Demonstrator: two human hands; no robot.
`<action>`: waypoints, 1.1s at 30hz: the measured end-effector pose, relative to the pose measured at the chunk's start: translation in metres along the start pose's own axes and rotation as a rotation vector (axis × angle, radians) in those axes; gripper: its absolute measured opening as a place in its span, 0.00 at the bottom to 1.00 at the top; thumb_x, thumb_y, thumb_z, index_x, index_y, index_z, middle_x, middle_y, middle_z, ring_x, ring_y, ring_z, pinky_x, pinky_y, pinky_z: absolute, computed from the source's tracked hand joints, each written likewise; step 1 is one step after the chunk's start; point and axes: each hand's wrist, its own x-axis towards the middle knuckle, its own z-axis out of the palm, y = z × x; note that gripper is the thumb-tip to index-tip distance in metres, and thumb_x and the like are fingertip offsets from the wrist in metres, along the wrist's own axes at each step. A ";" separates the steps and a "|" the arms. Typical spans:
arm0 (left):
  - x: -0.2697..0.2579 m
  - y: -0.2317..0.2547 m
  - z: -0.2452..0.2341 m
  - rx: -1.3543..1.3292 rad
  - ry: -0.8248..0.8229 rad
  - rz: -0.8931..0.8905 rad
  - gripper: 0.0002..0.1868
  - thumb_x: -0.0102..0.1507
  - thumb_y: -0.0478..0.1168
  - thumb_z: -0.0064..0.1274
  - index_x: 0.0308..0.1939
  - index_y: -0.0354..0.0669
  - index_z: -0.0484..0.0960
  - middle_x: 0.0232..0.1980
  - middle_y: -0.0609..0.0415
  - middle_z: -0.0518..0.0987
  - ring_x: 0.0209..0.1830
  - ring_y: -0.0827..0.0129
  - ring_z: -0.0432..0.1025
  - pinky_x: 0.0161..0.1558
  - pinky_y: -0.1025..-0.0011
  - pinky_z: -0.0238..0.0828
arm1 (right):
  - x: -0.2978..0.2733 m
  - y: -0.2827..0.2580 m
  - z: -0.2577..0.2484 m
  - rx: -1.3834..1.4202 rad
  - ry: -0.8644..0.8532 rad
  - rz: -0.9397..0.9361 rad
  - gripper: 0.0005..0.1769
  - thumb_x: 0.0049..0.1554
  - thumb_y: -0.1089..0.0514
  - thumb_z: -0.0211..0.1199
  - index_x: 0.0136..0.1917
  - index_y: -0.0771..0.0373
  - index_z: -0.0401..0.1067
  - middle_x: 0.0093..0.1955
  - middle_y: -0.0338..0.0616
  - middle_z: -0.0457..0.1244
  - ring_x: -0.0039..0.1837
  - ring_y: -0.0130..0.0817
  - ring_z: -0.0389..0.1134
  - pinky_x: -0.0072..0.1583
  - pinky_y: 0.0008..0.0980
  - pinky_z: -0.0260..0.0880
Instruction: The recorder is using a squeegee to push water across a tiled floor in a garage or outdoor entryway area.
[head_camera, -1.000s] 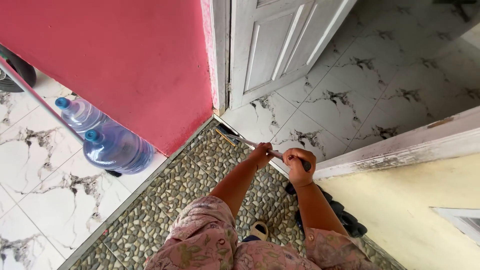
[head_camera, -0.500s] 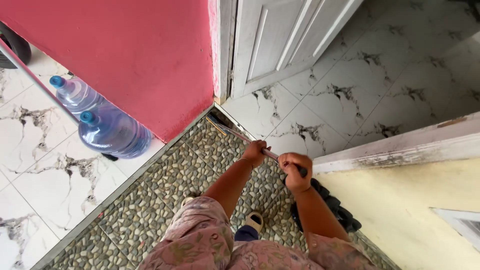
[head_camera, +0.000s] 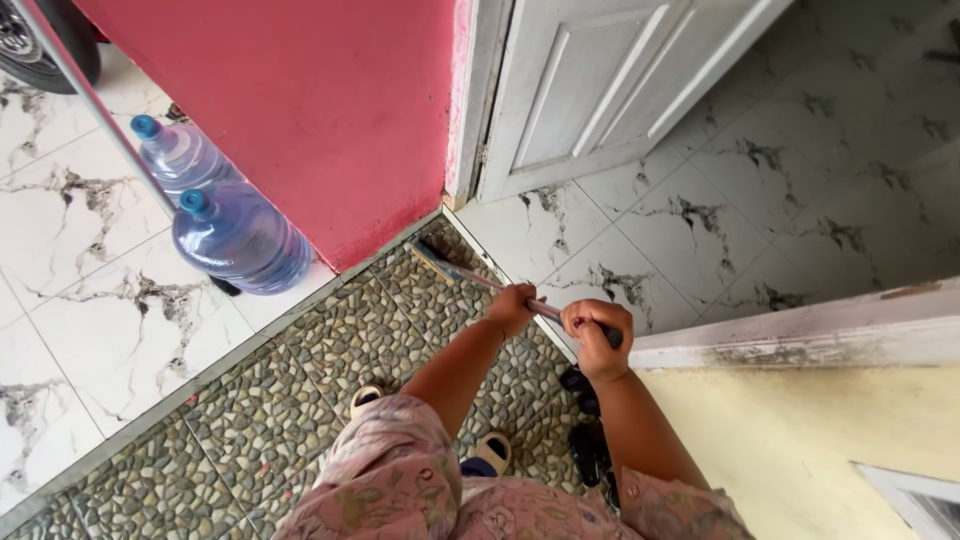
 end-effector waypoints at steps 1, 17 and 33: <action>-0.003 0.009 -0.002 0.001 0.010 -0.005 0.05 0.60 0.34 0.56 0.31 0.38 0.76 0.34 0.44 0.77 0.37 0.48 0.73 0.42 0.56 0.70 | 0.002 -0.005 -0.003 0.005 -0.010 0.001 0.11 0.49 0.73 0.42 0.28 0.66 0.47 0.26 0.40 0.45 0.30 0.28 0.41 0.36 0.33 0.46; -0.040 0.001 -0.007 -0.010 0.064 0.005 0.06 0.56 0.35 0.59 0.32 0.39 0.77 0.33 0.44 0.77 0.40 0.46 0.72 0.43 0.54 0.68 | -0.019 -0.007 0.012 0.044 -0.058 -0.006 0.10 0.51 0.70 0.44 0.29 0.66 0.50 0.27 0.39 0.46 0.30 0.26 0.40 0.35 0.31 0.45; -0.085 -0.034 -0.075 -0.051 0.049 -0.027 0.06 0.55 0.33 0.60 0.32 0.40 0.77 0.34 0.46 0.77 0.39 0.49 0.73 0.41 0.57 0.68 | -0.005 0.009 0.099 -0.053 -0.125 -0.084 0.14 0.56 0.64 0.45 0.29 0.63 0.51 0.25 0.39 0.49 0.28 0.26 0.48 0.33 0.29 0.48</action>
